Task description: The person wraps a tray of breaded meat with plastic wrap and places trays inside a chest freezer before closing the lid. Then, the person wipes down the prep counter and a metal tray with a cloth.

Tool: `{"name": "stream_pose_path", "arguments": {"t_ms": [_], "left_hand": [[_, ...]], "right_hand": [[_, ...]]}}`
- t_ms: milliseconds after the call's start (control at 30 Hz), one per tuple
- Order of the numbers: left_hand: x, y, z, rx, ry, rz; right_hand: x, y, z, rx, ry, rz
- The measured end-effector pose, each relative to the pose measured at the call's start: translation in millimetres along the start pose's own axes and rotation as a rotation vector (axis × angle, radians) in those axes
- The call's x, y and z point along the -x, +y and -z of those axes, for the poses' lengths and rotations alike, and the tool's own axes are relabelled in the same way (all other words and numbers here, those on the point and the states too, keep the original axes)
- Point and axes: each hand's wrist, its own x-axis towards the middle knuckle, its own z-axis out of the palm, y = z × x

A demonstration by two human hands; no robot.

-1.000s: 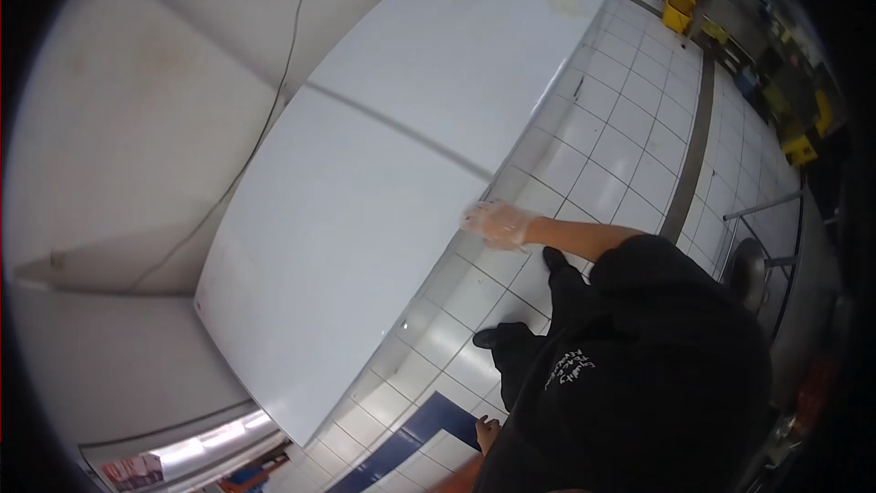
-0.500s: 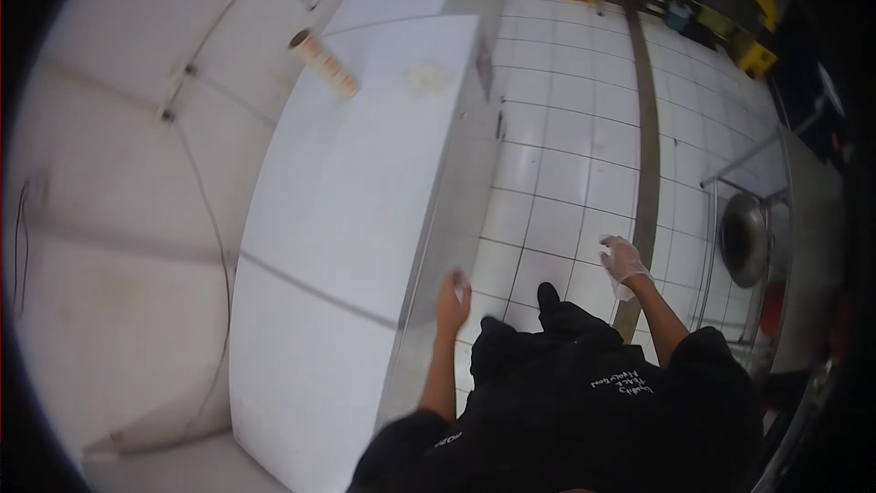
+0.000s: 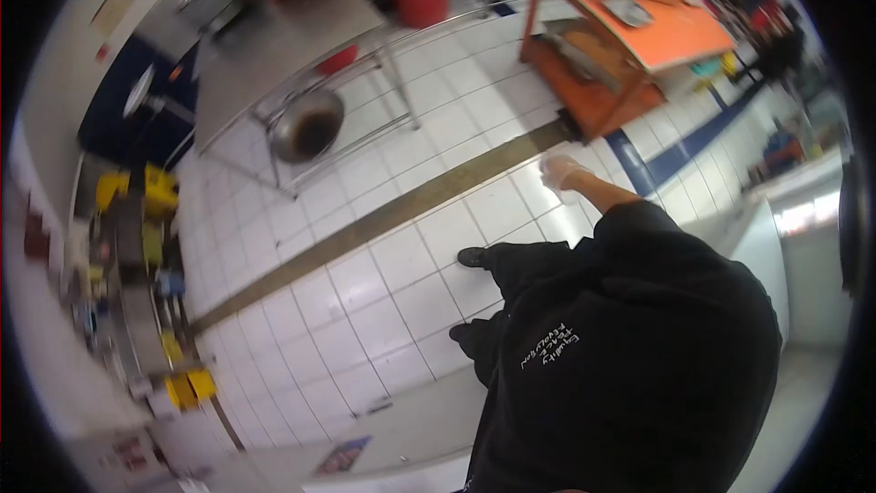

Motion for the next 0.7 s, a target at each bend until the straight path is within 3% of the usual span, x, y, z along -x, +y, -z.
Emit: {"name": "stream_pose_path", "arguments": {"t_ms": [167,333,367,400,467,533,567,667,700], "left_hand": [[-5,47,-5,0.081,0.041,-0.226],[41,125,21,0.287,-0.02,-0.764],[72,177,39,0.407,-0.189,-0.896],[110,241,60,0.67,-0.627,-0.822],[202,340,86,0.791,-0.582,-1.198],[309,426,185,0.985,-0.662,-1.584],[362,459,203,1.002,-0.692,-1.72],[524,504,304,1.023,-0.751,-2.058],[580,508,328,1.036,-0.897,-2.111]], "right_hand": [[193,84,-41,0.051,-0.282,-0.254],[307,113,-47,-0.439,0.0,-0.498],[316,114,-44,-0.572,0.072,-0.549],[319,120,-43,-0.595,0.083,-0.563],[316,131,-40,-0.741,0.19,-0.451],[321,129,10,-1.245,0.132,-0.494],[323,135,32,-1.343,0.109,-0.495],[334,179,65,-1.598,0.2,-0.356],[342,199,68,-1.714,0.259,-0.285]]}}
